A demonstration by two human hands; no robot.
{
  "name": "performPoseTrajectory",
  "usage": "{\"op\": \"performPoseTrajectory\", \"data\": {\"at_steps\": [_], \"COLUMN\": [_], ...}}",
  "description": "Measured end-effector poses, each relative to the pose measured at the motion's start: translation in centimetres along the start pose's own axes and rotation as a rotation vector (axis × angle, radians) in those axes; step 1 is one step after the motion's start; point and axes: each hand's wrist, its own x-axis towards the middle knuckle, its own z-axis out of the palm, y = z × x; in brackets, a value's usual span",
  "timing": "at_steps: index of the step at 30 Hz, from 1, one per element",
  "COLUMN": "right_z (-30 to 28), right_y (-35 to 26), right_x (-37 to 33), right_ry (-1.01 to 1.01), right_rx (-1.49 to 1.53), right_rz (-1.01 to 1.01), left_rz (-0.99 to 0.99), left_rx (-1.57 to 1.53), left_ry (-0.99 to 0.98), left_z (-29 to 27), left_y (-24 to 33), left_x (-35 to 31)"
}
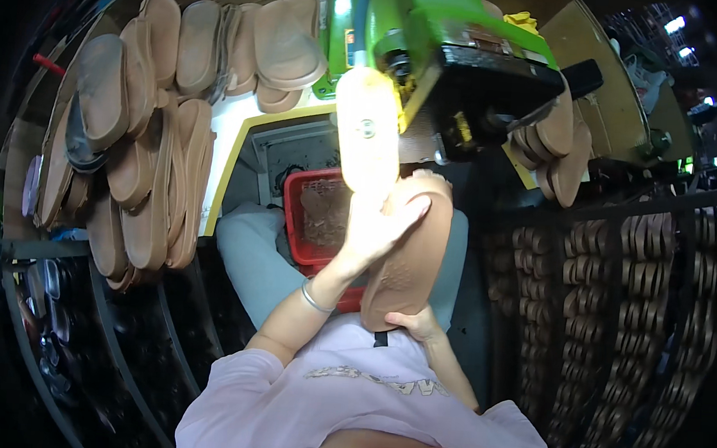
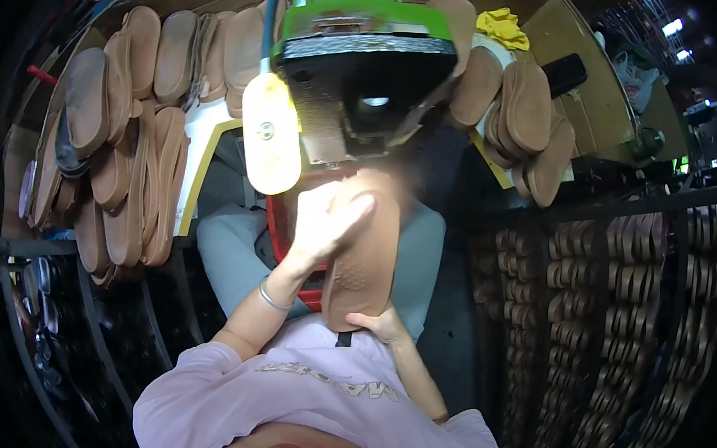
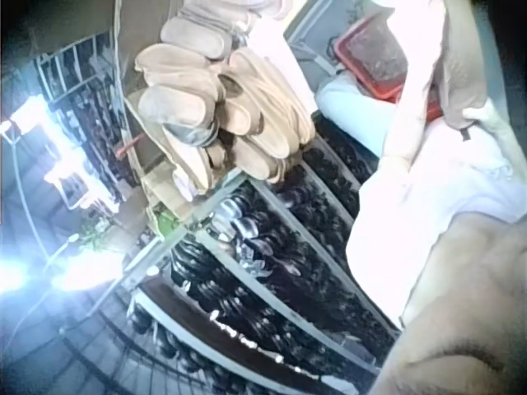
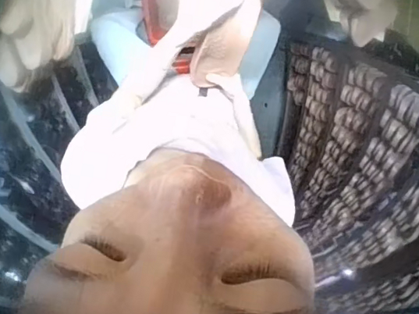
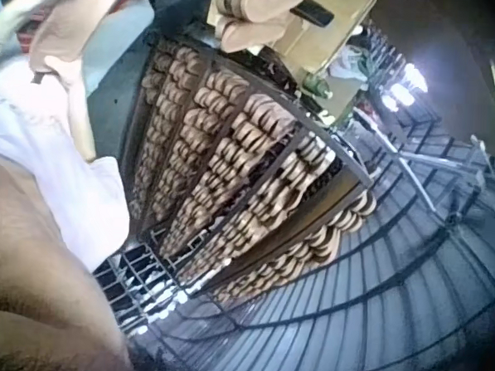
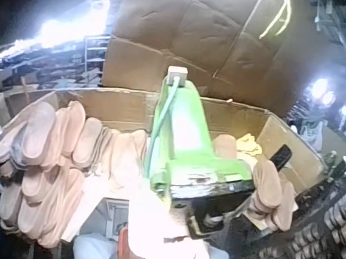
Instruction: The person repeatedly picks up brown shoe insoles from a stack and presses their edges against a rotating grinding wheel on a green machine. After grinding, the person places the insoles onto a growing pile on the table. The process is repeated continuously throughout the clip.
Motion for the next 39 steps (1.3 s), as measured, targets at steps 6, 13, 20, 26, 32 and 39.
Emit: {"op": "performPoseTrajectory", "data": {"at_steps": [6, 13, 20, 26, 32, 39], "right_z": [1.8, -3.6, -7.2, -5.9, -2.9, 1.3], "right_y": [-0.9, -4.3, -14.8, -21.6, -22.0, -20.1], "right_x": [-1.5, -4.0, -0.5, 4.0, 6.8, 7.3], "right_ry": [0.120, 0.409, 0.532, 0.423, 0.365, 0.278], "right_rx": [-0.023, 0.097, 0.066, 0.054, 0.045, 0.021], "right_rz": [-0.179, -0.492, -0.790, -0.740, -0.632, -0.568], "left_rz": [0.043, -0.061, -0.089, 0.157, -0.208, -0.296], "left_rx": [-0.027, -0.243, -0.173, 0.023, -0.313, -0.369], "left_ry": [0.074, 0.185, 0.085, 0.097, 0.172, 0.315], "left_z": [-1.6, -2.0, -2.2, -3.9, -6.7, -10.7], "left_y": [-3.1, -3.6, -2.9, -1.8, -0.1, -1.6], "left_x": [-0.1, -1.7, -2.0, -2.0, -3.7, -7.5]}}
